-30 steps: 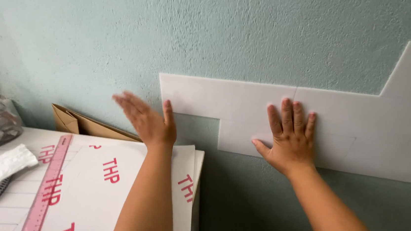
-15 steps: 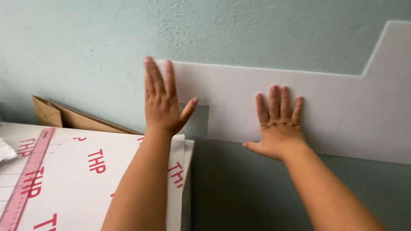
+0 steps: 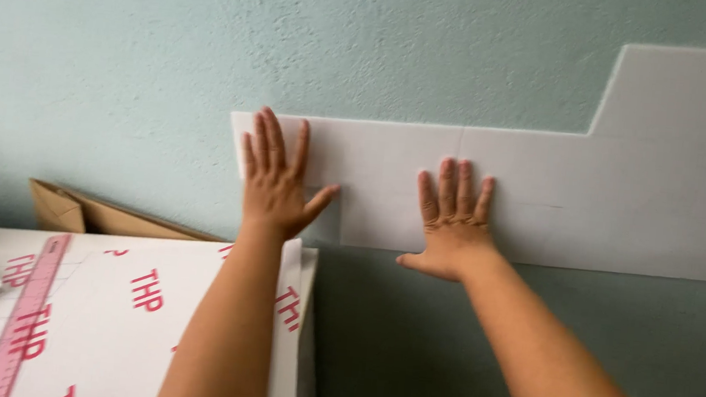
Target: Applying an adhesive foam wall tile to a wall, aligning it with existing tiles and pressing it down firmly to ensure adhesion.
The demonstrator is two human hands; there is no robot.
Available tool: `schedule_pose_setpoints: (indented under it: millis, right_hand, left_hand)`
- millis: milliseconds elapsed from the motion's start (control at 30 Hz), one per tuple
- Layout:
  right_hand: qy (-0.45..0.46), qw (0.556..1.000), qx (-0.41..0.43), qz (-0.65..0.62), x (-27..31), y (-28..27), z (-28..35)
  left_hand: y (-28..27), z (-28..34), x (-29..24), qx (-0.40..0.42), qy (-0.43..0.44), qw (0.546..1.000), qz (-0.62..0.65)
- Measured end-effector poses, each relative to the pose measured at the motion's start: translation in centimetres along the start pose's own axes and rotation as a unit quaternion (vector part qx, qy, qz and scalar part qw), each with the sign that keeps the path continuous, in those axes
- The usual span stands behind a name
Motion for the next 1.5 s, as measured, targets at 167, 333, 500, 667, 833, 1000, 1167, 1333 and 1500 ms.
schedule_pose_setpoints:
  millis: [167,333,500,667,833,1000,1167,1333,1500]
  right_hand:
    - [-0.013,1.0,0.023,-0.011,0.0,-1.8,1.4]
    - [-0.044,0.998,0.011,-0.043,-2.2,-4.8,4.2]
    - [-0.075,0.912,-0.394,-0.087,-6.6,-8.4,6.7]
    - [-0.079,0.954,-0.287,0.038,-9.1,-1.9,4.1]
    - [-0.045,0.984,-0.168,-0.026,-6.3,-4.0,5.1]
    - [-0.035,0.988,-0.142,0.057,-7.9,1.3,3.8]
    - [0.011,0.992,-0.125,0.01,-5.4,0.0,4.5]
    - [0.034,0.995,-0.09,-0.017,-4.4,-0.5,5.2]
    - [0.044,0.996,-0.07,-0.016,-3.8,-0.5,5.6]
  left_hand:
    - [-0.8,-0.1,-0.5,0.029,0.022,0.999,-0.003]
    - [0.3,0.9,1.1,0.07,0.045,0.995,-0.054]
    - [1.3,2.4,2.8,0.021,0.067,0.995,-0.072]
    - [1.2,2.6,3.5,0.027,0.044,0.996,-0.07]
    - [0.6,2.6,3.4,0.043,0.009,0.997,-0.066]
    - [0.1,2.6,3.2,0.04,0.001,0.997,-0.058]
    - [0.5,2.6,3.0,0.038,-0.006,0.998,-0.054]
    - [0.5,2.6,2.9,0.031,-0.005,0.999,-0.042]
    - [-0.4,2.3,2.0,-0.036,0.012,0.999,-0.005]
Point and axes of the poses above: each hand's wrist, its own z-axis away from the middle knuckle, its own y-axis out of the palm, x = y × z, the point moved 2 cm from there along -z, towards the middle knuckle, and after that the axes turned 1 degree about y, right-handed, at the moved point
